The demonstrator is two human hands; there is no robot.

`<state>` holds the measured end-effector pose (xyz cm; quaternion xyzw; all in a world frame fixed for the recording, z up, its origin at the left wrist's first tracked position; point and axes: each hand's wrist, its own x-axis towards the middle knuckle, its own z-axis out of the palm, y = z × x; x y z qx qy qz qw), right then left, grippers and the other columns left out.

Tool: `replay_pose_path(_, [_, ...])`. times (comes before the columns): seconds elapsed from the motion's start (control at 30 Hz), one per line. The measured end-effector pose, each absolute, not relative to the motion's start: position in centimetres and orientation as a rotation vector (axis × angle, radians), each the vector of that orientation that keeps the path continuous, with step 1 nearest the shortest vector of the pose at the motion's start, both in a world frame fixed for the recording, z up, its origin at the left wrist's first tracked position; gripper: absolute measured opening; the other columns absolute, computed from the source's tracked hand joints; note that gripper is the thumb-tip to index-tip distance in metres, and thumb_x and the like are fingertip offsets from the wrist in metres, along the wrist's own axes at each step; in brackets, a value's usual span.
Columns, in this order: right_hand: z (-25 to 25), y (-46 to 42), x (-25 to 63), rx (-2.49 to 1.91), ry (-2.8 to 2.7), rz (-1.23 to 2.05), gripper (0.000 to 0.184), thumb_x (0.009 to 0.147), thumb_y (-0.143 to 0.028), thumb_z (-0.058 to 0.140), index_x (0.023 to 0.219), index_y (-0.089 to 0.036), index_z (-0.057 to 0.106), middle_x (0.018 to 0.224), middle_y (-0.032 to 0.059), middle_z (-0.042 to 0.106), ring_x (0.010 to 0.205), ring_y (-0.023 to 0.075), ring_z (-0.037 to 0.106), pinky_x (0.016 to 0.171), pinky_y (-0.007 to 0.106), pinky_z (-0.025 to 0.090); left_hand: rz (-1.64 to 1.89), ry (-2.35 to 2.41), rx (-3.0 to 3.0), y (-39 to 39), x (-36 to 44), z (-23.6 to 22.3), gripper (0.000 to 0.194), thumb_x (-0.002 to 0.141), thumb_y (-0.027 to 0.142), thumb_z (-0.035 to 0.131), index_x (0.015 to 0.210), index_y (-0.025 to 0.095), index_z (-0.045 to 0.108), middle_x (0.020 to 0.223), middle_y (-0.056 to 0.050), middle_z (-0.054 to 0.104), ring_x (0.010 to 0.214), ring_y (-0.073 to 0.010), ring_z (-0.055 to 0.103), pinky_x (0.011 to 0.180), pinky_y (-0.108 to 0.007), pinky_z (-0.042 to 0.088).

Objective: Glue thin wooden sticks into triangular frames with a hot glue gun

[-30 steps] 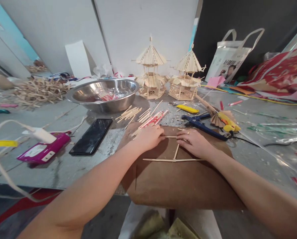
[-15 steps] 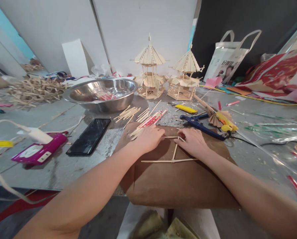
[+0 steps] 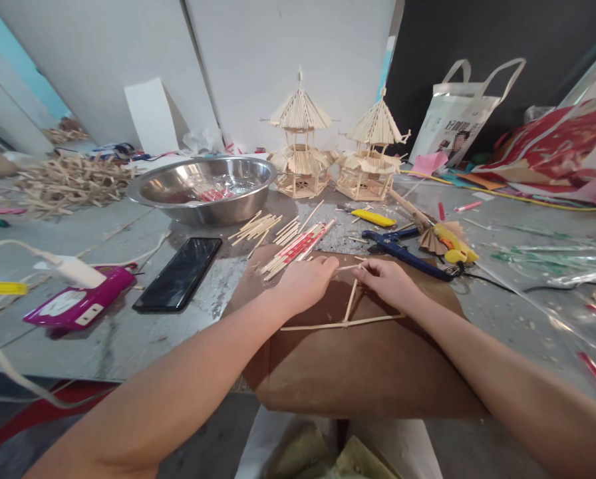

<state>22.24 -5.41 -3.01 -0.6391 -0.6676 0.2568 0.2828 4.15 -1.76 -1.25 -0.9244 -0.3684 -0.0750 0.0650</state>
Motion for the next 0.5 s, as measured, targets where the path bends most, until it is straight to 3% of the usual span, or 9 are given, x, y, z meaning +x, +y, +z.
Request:
replay_pose_path(0.17, [-3.37, -5.4, 22.19, -1.536, -1.676, 0.908, 0.035, 0.069, -0.05, 0.045, 0.063, -0.016, 0.051, 0.054, -0.0024, 0.049, 0.049, 0.009, 0.041, 0.049, 0.022, 0.032, -0.256, -1.088, -2.77, -1.89, 4.43, -1.17, 0.026, 0.083, 0.029, 0.03, 0.099, 0.02, 0.049, 0.086, -0.005, 0.059, 0.076, -0.0156, 0.055, 0.062, -0.026, 0.038])
replay_pose_path(0.33, [-3.22, -5.47, 21.88, -1.482, -1.619, 1.041, 0.035, 0.067, -0.05, 0.048, 0.061, -0.016, 0.048, 0.052, -0.0029, 0.047, 0.048, 0.008, 0.039, 0.048, 0.022, 0.031, -0.288, -1.071, -2.716, -2.24, 4.69, -0.76, 0.025, 0.083, 0.028, 0.032, 0.088, 0.02, 0.055, 0.078, -0.007, 0.06, 0.079, -0.0191, 0.052, 0.07, -0.032, 0.036])
replay_pose_path(0.5, [-3.18, -5.39, 22.02, -1.466, -1.646, 1.064, 0.036, 0.068, -0.05, 0.048, 0.06, -0.015, 0.049, 0.053, -0.0031, 0.048, 0.049, 0.008, 0.039, 0.05, 0.022, 0.031, -0.169, -1.277, -2.774, -2.36, 4.74, -0.68, 0.033, 0.083, 0.038, 0.027, 0.086, 0.021, 0.056, 0.072, -0.006, 0.061, 0.073, -0.0178, 0.055, 0.062, -0.027, 0.036])
